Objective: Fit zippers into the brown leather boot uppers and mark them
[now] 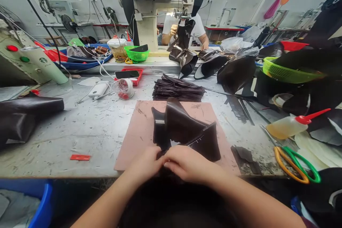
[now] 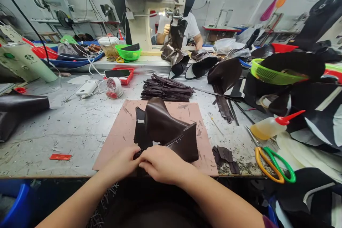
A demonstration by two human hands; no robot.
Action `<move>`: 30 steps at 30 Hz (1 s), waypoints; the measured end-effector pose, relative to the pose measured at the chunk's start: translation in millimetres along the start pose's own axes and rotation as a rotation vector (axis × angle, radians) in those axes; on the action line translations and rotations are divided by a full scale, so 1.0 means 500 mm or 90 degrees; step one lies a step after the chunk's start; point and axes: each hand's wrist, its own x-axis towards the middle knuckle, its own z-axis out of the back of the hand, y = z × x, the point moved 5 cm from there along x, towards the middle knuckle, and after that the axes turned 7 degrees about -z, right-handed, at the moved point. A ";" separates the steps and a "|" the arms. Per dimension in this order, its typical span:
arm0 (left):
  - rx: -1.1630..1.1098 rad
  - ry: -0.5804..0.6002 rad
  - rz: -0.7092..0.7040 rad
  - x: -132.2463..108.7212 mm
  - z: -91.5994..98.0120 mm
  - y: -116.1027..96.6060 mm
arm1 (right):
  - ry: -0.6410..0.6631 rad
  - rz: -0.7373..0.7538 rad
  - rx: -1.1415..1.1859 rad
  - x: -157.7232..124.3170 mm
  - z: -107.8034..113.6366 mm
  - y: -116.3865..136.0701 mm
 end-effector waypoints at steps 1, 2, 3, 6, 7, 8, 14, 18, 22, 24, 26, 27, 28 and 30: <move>0.025 0.002 -0.011 0.000 0.016 0.002 | 0.014 -0.063 0.032 0.007 -0.003 -0.014; 0.039 -0.004 -0.014 0.005 0.035 0.006 | 0.020 -0.114 0.057 0.009 -0.005 -0.025; 0.031 -0.019 -0.007 0.016 0.057 0.011 | 0.023 -0.151 0.079 0.009 -0.006 -0.032; -0.138 -0.117 0.060 0.080 0.114 0.031 | 0.051 -0.212 0.134 0.007 -0.008 -0.043; -0.181 -0.118 0.070 0.110 0.121 0.034 | 0.062 -0.228 0.151 0.008 -0.009 -0.045; -0.217 -0.119 0.073 0.141 0.124 0.035 | 0.068 -0.243 0.168 0.009 -0.011 -0.047; -0.339 -0.211 0.016 0.249 0.113 0.040 | -0.083 -0.379 0.323 0.006 -0.022 -0.097; -0.362 -0.258 -0.084 0.220 0.117 0.026 | -0.304 -0.456 0.515 -0.020 -0.023 -0.147; -0.336 -0.206 -0.287 0.151 0.114 -0.039 | -0.260 -0.414 0.695 -0.016 -0.026 -0.152; -0.211 -0.128 -0.486 0.101 0.096 -0.088 | -0.214 -0.413 0.731 -0.010 -0.025 -0.146; -0.018 -0.063 -0.669 0.042 0.061 -0.119 | -0.214 -0.434 0.717 -0.006 -0.020 -0.141; 0.079 -0.060 -0.720 0.016 0.043 -0.121 | -0.228 -0.449 0.698 -0.005 -0.016 -0.140; 0.169 -0.091 -0.748 -0.007 0.029 -0.118 | -0.242 -0.471 0.680 -0.004 -0.013 -0.140; 0.299 -0.223 -0.732 -0.046 0.009 -0.097 | -0.257 -0.537 0.670 -0.005 -0.011 -0.142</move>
